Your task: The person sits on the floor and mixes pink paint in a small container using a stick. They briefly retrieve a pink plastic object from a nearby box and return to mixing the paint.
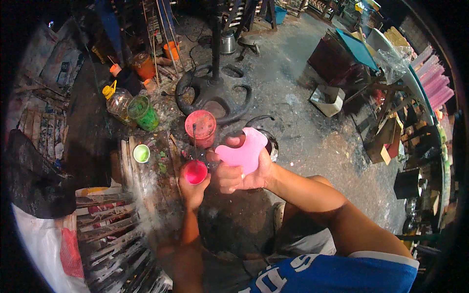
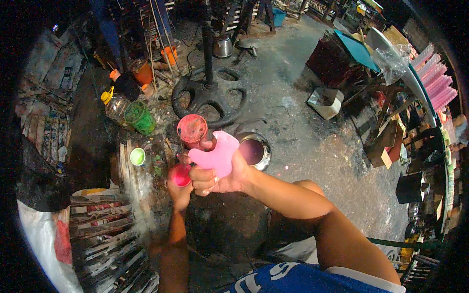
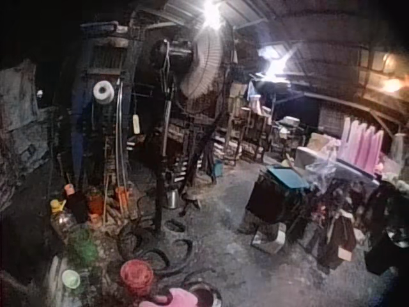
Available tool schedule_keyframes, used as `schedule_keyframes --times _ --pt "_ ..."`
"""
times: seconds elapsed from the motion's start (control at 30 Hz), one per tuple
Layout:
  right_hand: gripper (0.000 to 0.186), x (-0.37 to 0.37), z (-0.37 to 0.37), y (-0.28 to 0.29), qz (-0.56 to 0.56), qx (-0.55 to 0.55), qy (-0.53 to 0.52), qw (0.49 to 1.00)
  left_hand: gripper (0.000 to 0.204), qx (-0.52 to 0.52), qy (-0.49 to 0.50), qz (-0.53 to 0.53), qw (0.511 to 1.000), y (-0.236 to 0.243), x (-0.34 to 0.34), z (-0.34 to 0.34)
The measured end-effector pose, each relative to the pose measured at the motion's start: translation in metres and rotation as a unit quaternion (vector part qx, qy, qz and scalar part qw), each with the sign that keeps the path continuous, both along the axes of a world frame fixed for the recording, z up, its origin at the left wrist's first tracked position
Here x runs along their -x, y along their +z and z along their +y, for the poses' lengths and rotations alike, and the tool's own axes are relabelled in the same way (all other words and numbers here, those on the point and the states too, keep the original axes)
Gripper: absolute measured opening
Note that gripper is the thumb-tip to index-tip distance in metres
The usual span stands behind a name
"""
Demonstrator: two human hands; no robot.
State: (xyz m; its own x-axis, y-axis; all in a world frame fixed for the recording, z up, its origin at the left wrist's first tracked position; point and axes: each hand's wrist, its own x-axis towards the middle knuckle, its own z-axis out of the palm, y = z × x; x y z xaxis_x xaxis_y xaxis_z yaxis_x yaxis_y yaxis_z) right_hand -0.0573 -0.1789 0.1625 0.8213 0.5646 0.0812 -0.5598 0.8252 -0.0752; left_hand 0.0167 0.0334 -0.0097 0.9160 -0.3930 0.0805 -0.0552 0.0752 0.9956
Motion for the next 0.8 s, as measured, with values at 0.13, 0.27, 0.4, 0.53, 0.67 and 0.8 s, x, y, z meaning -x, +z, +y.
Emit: schedule_keyframes --times 0.13,0.27,0.4,0.53,0.67,0.8 --pt "0.047 0.002 -0.002 0.001 -0.011 0.009 0.018 1.0 0.058 -0.037 0.008 0.019 0.999 -0.001 -0.002 -0.002" --pt "0.049 0.002 -0.006 0.001 -0.026 0.016 0.016 0.999 0.059 0.004 -0.007 0.019 1.0 -0.013 -0.007 -0.004" --pt "0.04 0.001 -0.009 -0.007 -0.025 0.091 -0.033 0.995 0.063 0.031 -0.001 0.014 0.999 -0.02 -0.008 -0.01" --pt "0.011 -0.001 -0.014 -0.022 0.054 0.446 -0.12 0.885 0.073 -0.069 -0.003 0.055 0.996 -0.013 -0.004 -0.006" --pt "0.007 -0.001 -0.018 -0.022 0.05 0.483 -0.157 0.86 0.076 -0.069 0.052 -0.032 0.996 -0.003 -0.002 -0.01" --pt "0.031 -0.008 -0.027 -0.013 -0.002 0.414 -0.169 0.895 0.074 -0.083 0.052 -0.031 0.995 0.005 -0.005 -0.01"
